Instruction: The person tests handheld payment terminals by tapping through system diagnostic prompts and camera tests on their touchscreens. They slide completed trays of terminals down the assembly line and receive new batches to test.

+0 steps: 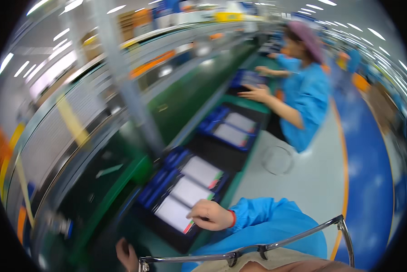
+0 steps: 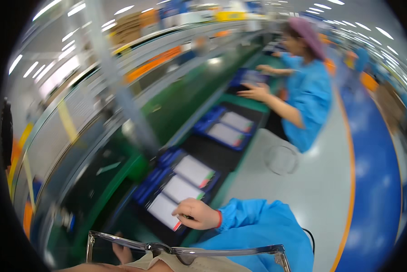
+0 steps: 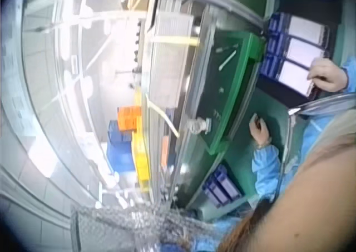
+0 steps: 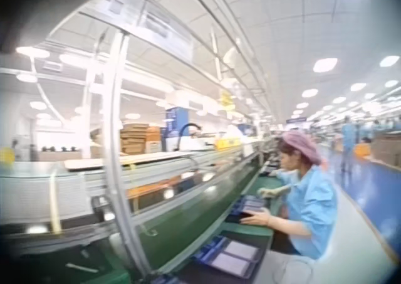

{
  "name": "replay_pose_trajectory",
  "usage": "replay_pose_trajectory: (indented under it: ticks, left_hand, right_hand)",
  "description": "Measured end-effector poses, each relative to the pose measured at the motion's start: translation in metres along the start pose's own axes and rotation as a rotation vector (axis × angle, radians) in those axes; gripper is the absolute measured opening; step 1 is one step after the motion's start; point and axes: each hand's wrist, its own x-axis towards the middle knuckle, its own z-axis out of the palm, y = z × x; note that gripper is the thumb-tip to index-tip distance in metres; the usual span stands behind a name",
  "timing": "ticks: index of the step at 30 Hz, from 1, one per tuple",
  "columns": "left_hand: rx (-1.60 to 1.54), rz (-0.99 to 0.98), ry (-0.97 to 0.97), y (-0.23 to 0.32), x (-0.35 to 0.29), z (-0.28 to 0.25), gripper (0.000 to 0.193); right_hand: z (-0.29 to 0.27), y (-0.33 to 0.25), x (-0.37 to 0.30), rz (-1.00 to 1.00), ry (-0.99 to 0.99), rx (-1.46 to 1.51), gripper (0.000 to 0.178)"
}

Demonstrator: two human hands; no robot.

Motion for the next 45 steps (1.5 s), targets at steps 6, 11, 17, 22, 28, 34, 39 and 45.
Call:
replay_pose_trajectory:
  ticks: [6,11,17,22,28,34,39,45]
  left_hand:
    - [0.914,0.159,0.21,0.052,-0.07,-0.054,0.036]
    - [1.225,0.001,0.549,0.021,-0.117,-0.117,0.026]
    - [1.49,-0.254,0.509,0.016,-0.14,-0.165,0.023]
    - [1.674,-0.474,0.238,0.018,-0.118,-0.166,0.03]
    - [1.755,-0.938,-0.415,0.043,-0.096,-0.185,0.023]
    - [1.807,-0.709,-0.614,0.066,-0.085,-0.173,0.02]
    - [1.742,-0.538,-0.671,0.088,-0.089,-0.111,0.017]
    - [1.509,-0.177,-0.771,0.149,-0.063,-0.001,0.013]
  right_hand:
    - [0.054,-0.019,0.019,-0.308,-0.576,0.1,0.023]
    - [0.068,-0.022,0.021,-0.279,-0.822,0.13,0.024]
    - [0.071,-0.013,0.017,-0.182,-0.84,0.131,0.024]
    - [0.072,-0.008,0.015,-0.175,-0.829,0.167,0.024]
    - [0.072,0.001,0.011,-0.182,-0.837,0.182,0.026]
    - [0.076,0.001,-0.003,-0.328,-0.677,0.131,0.025]
    - [0.077,0.003,-0.003,-0.385,-0.728,0.078,0.026]
    - [0.078,0.01,-0.009,-0.303,-0.755,0.102,0.03]
